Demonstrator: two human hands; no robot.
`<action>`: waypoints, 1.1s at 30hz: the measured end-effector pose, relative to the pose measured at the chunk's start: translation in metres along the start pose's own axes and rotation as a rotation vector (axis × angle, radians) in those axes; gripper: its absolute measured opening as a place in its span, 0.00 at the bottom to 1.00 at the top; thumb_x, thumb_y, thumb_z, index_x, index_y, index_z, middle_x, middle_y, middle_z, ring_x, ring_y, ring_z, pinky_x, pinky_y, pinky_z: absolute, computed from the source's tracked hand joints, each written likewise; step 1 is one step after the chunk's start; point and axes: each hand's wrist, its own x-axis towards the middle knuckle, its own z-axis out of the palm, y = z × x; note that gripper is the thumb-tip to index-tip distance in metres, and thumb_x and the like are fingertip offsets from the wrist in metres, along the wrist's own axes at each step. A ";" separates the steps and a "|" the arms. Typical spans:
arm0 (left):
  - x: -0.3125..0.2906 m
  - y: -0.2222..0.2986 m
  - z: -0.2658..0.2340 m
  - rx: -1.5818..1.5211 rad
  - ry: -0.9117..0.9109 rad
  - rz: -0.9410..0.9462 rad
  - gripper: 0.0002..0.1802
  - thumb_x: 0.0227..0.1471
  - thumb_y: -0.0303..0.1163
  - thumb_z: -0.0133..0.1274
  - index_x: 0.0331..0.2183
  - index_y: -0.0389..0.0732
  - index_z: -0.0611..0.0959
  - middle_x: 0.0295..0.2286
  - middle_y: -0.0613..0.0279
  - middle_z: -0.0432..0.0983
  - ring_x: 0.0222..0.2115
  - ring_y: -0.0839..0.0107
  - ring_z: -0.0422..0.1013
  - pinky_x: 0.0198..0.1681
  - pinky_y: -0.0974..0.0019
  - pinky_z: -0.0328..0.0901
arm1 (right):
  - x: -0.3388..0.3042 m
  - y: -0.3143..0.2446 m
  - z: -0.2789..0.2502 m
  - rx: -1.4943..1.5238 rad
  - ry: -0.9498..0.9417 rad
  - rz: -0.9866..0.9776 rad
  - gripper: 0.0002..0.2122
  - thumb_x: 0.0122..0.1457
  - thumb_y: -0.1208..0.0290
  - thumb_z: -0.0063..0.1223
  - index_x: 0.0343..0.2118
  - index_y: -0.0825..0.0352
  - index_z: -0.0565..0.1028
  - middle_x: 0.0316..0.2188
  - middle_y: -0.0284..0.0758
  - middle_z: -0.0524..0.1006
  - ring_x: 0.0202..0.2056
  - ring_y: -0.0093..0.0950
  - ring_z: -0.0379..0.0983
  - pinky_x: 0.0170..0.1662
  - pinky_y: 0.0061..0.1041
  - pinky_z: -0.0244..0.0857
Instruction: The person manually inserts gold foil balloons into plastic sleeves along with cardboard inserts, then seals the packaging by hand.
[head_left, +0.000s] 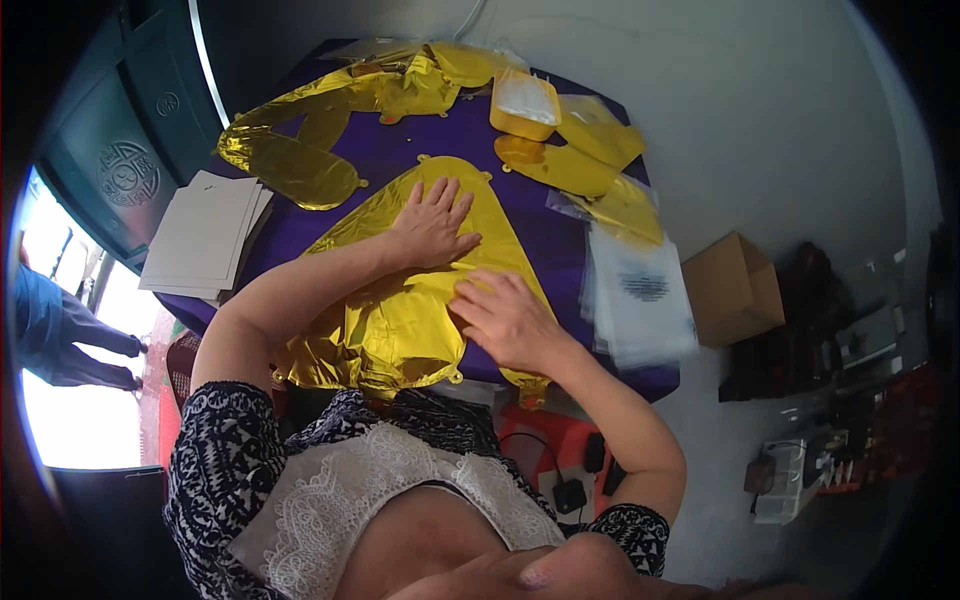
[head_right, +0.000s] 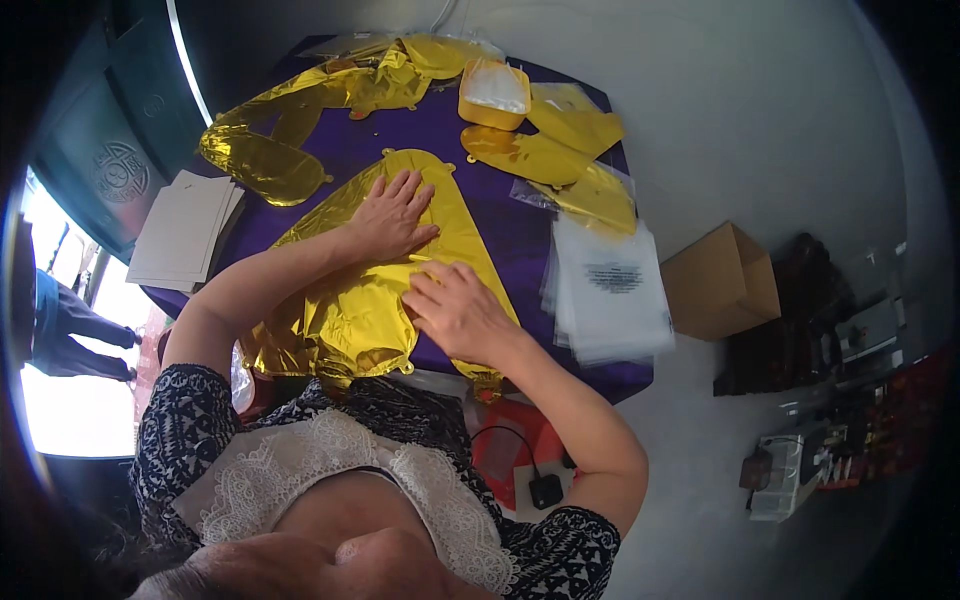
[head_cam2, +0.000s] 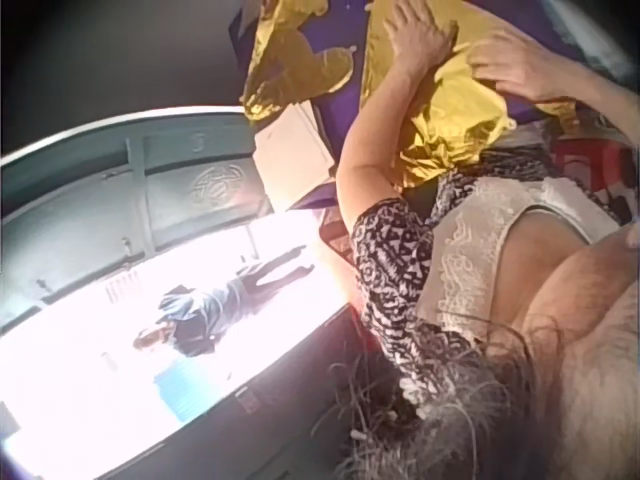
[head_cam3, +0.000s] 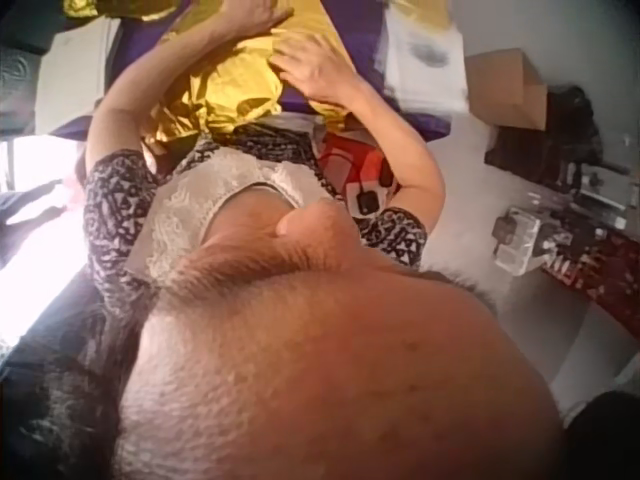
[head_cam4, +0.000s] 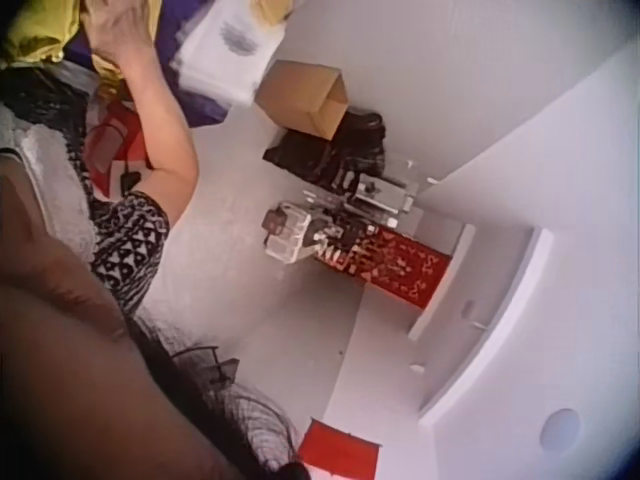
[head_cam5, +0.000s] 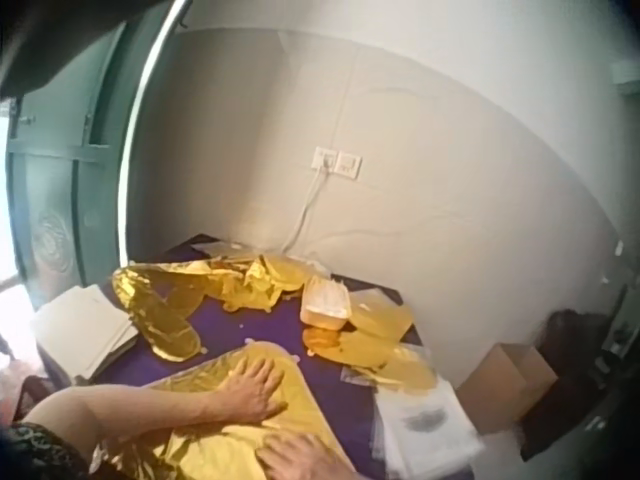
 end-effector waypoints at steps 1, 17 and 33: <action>0.001 0.000 -0.001 0.000 -0.004 0.010 0.45 0.60 0.62 0.38 0.64 0.35 0.62 0.64 0.38 0.53 0.66 0.43 0.48 0.65 0.37 0.44 | 0.000 -0.001 0.001 -0.007 0.000 -0.006 0.18 0.54 0.68 0.60 0.47 0.66 0.76 0.52 0.39 0.73 0.58 0.40 0.64 0.57 0.41 0.57; 0.002 -0.003 -0.017 0.033 -0.048 0.062 0.45 0.61 0.64 0.35 0.62 0.35 0.65 0.61 0.37 0.56 0.62 0.45 0.54 0.63 0.36 0.46 | 0.025 0.123 -0.010 -0.200 0.251 0.252 0.14 0.52 0.75 0.59 0.43 0.70 0.78 0.44 0.39 0.78 0.52 0.39 0.69 0.56 0.40 0.60; 0.086 -0.020 -0.050 -0.280 0.232 0.134 0.24 0.56 0.45 0.49 0.27 0.31 0.84 0.31 0.41 0.80 0.44 0.47 0.74 0.48 0.52 0.68 | 0.078 0.222 0.014 -0.896 -0.169 0.280 0.08 0.53 0.70 0.54 0.26 0.59 0.86 0.27 0.31 0.83 0.40 0.30 0.73 0.45 0.31 0.60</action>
